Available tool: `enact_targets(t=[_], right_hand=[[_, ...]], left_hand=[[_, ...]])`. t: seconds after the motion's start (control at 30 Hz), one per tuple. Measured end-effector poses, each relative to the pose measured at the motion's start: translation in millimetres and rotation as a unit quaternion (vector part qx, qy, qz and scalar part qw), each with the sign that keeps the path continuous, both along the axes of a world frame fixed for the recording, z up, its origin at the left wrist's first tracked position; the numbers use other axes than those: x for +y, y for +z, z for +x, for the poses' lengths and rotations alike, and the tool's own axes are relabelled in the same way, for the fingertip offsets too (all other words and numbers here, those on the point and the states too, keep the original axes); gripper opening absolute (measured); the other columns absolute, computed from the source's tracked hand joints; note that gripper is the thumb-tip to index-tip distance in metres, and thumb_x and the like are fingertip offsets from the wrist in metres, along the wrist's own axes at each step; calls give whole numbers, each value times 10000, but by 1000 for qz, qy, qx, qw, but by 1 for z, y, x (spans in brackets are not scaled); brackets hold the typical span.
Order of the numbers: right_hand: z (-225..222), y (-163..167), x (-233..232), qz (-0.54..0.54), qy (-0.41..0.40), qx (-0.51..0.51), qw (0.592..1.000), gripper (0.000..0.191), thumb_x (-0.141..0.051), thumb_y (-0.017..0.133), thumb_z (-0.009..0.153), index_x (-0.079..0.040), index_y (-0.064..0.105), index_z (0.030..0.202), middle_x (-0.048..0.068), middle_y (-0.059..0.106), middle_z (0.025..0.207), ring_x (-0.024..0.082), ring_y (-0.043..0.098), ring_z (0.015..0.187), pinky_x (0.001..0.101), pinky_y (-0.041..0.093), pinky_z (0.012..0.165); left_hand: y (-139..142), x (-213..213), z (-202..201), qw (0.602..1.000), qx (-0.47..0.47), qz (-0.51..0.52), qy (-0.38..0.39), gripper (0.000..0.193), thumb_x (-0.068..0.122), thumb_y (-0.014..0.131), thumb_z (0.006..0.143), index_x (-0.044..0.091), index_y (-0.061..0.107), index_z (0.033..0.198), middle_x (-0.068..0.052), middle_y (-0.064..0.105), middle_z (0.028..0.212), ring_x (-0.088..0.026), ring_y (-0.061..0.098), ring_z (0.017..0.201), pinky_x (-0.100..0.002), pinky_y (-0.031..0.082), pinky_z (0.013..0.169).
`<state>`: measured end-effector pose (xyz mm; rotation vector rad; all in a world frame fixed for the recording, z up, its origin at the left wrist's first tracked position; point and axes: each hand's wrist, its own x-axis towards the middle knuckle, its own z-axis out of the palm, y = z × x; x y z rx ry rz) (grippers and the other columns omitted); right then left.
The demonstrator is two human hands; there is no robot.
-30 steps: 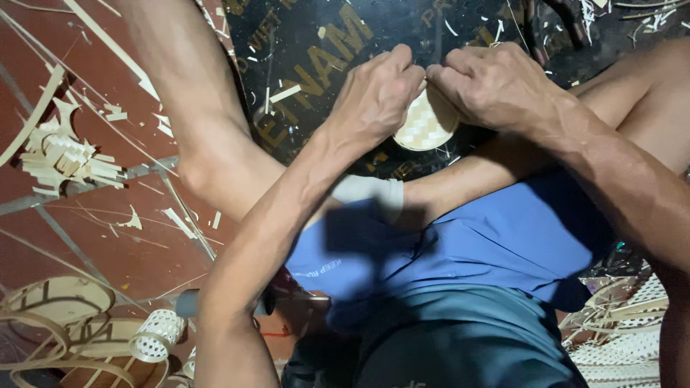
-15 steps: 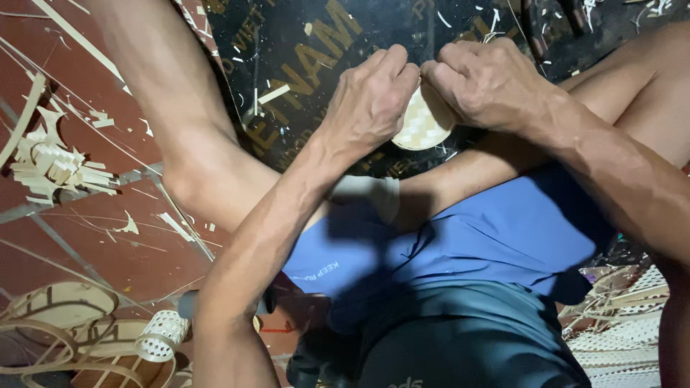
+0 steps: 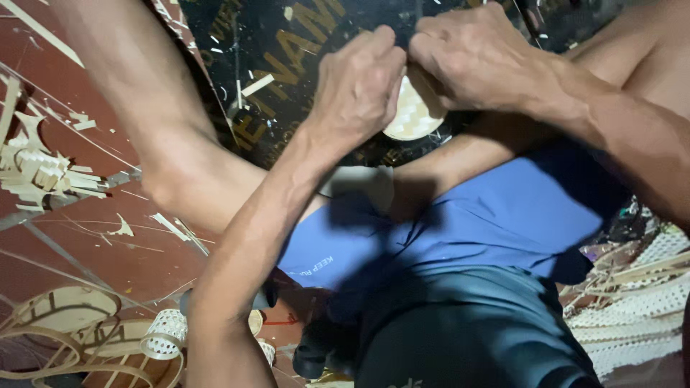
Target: The person sits on the workshop floor assembling small woven bamboo baskets. They fit a round wooden base into a woven cylinder, press and tuck the woven rim around it, bend thin wooden strips by hand, and use pliers to trim and secure parts of the basket.
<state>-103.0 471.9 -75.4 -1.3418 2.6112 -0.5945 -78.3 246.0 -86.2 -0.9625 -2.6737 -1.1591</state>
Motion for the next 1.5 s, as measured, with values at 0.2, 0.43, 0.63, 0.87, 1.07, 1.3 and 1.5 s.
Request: enact_targets(t=[0.2, 0.43, 0.63, 0.87, 1.07, 1.3, 1.5], right_hand=[[4, 0, 3, 12, 17, 113, 993, 197, -165, 741, 907, -56, 602, 994, 67, 551, 855, 246, 653, 782, 381, 462, 590], [4, -6, 7, 52, 44, 135, 988, 162, -128, 700, 908, -35, 569, 927, 73, 534, 834, 217, 639, 735, 354, 458, 564], [9, -10, 2, 26, 19, 150, 988, 198, -123, 721, 873, -38, 546, 915, 77, 513, 815, 215, 610, 722, 349, 444, 558], [21, -15, -2, 19, -28, 139, 990, 268, -180, 749, 843, -51, 514, 837, 85, 521, 813, 221, 601, 711, 354, 432, 544], [24, -10, -11, -34, -55, 143, 988, 277, -183, 768, 873, -56, 523, 846, 88, 518, 804, 243, 585, 692, 375, 428, 523], [23, -7, 10, -177, -69, -10, 982, 160, -62, 732, 1026, 27, 692, 1153, 102, 639, 946, 229, 661, 829, 317, 536, 704], [23, -8, 13, -130, -66, 18, 989, 134, -125, 785, 1048, -15, 731, 1100, 79, 655, 915, 241, 673, 806, 331, 537, 680]], left_hand=[[-2, -1, 0, 1000, -11, -15, 4, 146, 59, 713, 956, 20, 610, 860, -111, 561, 858, -295, 635, 787, -435, 514, 640], [-7, -4, 0, 997, 47, -50, -39, 94, 14, 658, 859, 21, 568, 885, -120, 555, 887, -293, 639, 841, -413, 530, 671], [-11, -2, -1, 994, 79, -55, -41, 111, 25, 651, 866, 25, 543, 892, -115, 516, 892, -274, 612, 823, -383, 523, 670], [-14, 0, 3, 995, 94, -31, -30, 124, 50, 665, 881, 39, 541, 892, -102, 494, 868, -265, 579, 794, -387, 504, 678], [-5, 8, 13, 993, 106, -42, 16, 113, 39, 666, 877, 36, 554, 889, -105, 498, 849, -263, 582, 771, -385, 502, 654], [-1, 10, 27, 994, 52, -12, 93, 90, 85, 707, 986, 48, 629, 1011, -92, 530, 875, -268, 625, 822, -395, 519, 666], [-1, 8, 25, 996, 50, 16, 73, 114, 71, 697, 991, 39, 623, 1072, -96, 533, 917, -277, 619, 861, -399, 530, 711]])
